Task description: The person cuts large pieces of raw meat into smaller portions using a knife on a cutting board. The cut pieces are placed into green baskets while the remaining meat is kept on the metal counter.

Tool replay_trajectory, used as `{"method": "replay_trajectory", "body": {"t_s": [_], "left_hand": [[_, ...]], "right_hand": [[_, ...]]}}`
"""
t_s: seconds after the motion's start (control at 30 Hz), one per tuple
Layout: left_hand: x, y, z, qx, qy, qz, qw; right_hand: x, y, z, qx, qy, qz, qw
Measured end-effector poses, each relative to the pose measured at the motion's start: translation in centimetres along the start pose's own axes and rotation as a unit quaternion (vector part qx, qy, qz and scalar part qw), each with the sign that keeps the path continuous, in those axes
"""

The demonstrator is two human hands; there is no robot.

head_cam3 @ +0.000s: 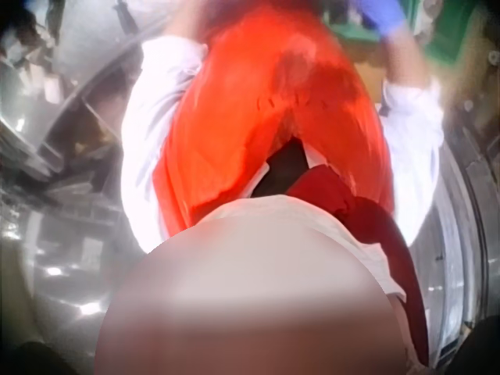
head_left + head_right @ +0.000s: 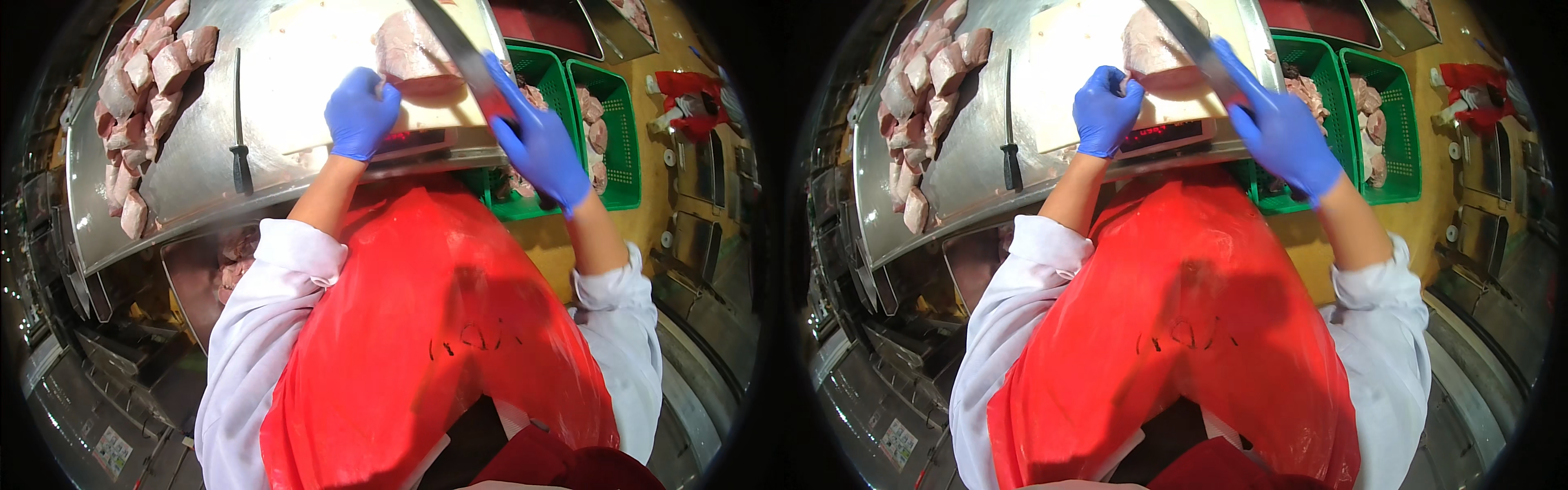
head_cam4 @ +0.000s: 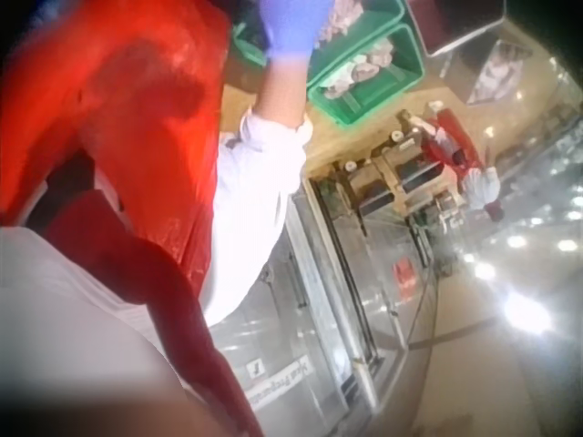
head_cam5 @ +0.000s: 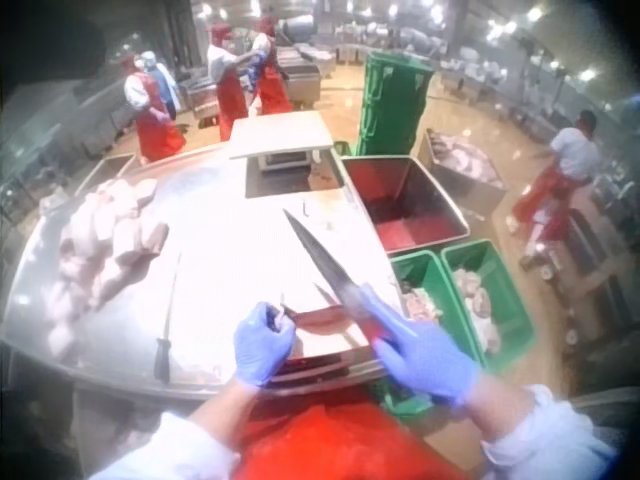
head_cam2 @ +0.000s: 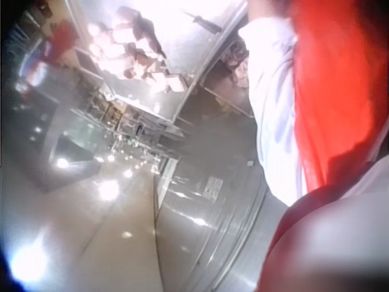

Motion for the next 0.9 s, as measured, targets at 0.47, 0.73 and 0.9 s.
{"method": "replay_trajectory", "body": {"t_s": [0.47,0.73,0.9], "left_hand": [[-1.6,1.4,-1.5,0.014,-0.062,-0.006,0.998],[-3.5,4.9,-0.8,-0.028,-0.024,-0.048,0.998],[-4.3,3.6,1.0,-0.113,0.007,-0.301,0.947]], "right_hand": [[7.7,2.9,3.3,-0.108,0.186,-0.239,0.947],[-2.4,-5.3,-5.9,-0.142,0.222,-0.449,0.854],[-4.7,-9.5,-10.2,-0.104,0.184,-0.378,0.901]]}}
Point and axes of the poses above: each hand's wrist, its own z-axis towards the middle knuckle, its own x-axis out of the palm, y = z × x, the point moved 10 cm from there along z, towards the middle knuckle, and after that the axes turned 2 degrees about -y, right-handed, at the moved point
